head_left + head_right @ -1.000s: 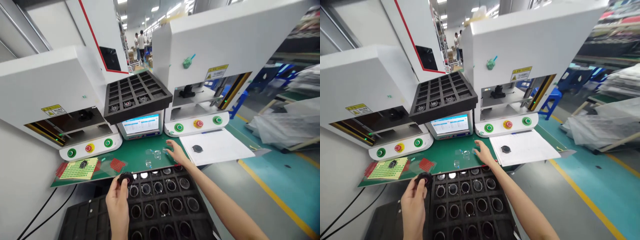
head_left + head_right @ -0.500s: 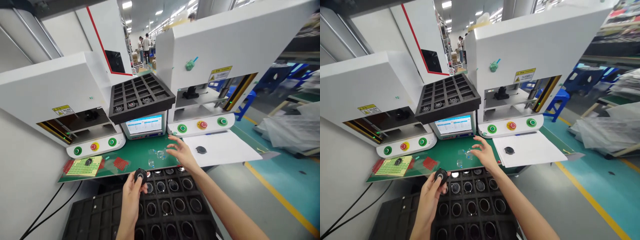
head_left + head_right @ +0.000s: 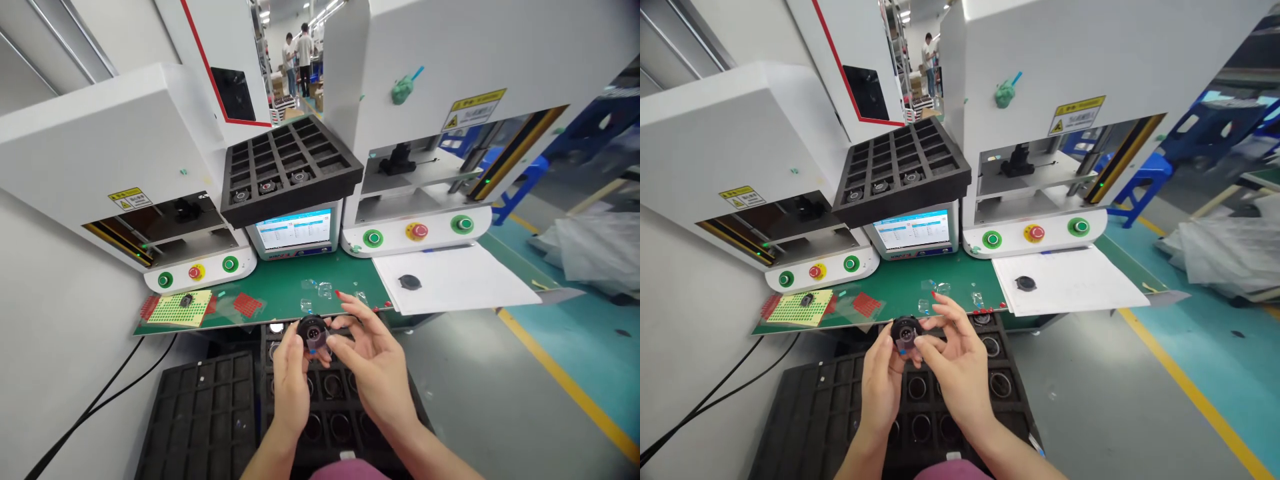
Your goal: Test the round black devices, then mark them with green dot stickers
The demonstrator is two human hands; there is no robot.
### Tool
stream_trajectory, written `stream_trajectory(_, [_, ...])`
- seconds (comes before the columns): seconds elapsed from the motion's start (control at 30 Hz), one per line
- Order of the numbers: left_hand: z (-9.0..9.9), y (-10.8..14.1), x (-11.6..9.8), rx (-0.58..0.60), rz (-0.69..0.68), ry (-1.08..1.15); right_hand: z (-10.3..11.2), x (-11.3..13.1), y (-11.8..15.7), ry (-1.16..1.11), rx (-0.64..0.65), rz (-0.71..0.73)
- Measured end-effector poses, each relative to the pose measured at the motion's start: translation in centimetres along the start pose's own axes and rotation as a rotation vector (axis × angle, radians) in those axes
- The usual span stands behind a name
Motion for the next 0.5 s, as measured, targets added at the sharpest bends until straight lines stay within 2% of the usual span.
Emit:
stream_trajectory(0.2, [-0.9,0.4,-0.6,0.006,-0.058,-0.071,-0.3,-0.2,0.7,-0.008,-0.103,0.029])
stream_trajectory(0.3, [-1.1,0.5,-0.9,-0.037,-0.059,-0.166,-0.3,-0.1,1.0,0.012,-0.107,0.065])
stream_trajectory(0.4, [-1.1,0.6,-1.6,-0.087,-0.116,-0.266,-0.4,-0.1,1.4,0.061,-0.128,0.131])
stream_trajectory(0.5, [-1.2,0.8,-1.8,-0.072,-0.150,-0.352,-0.1,-0.3,1.2,0.129,-0.168,0.156])
Point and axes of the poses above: each hand's wrist, its own y-axis away from the middle knuckle, its own z-axis out of the back of the hand, x = y × z, the point moved 6 cm from there along -y, towards the middle knuckle, and after that the axes turned 6 degrees about z, right-handed, at the moved point
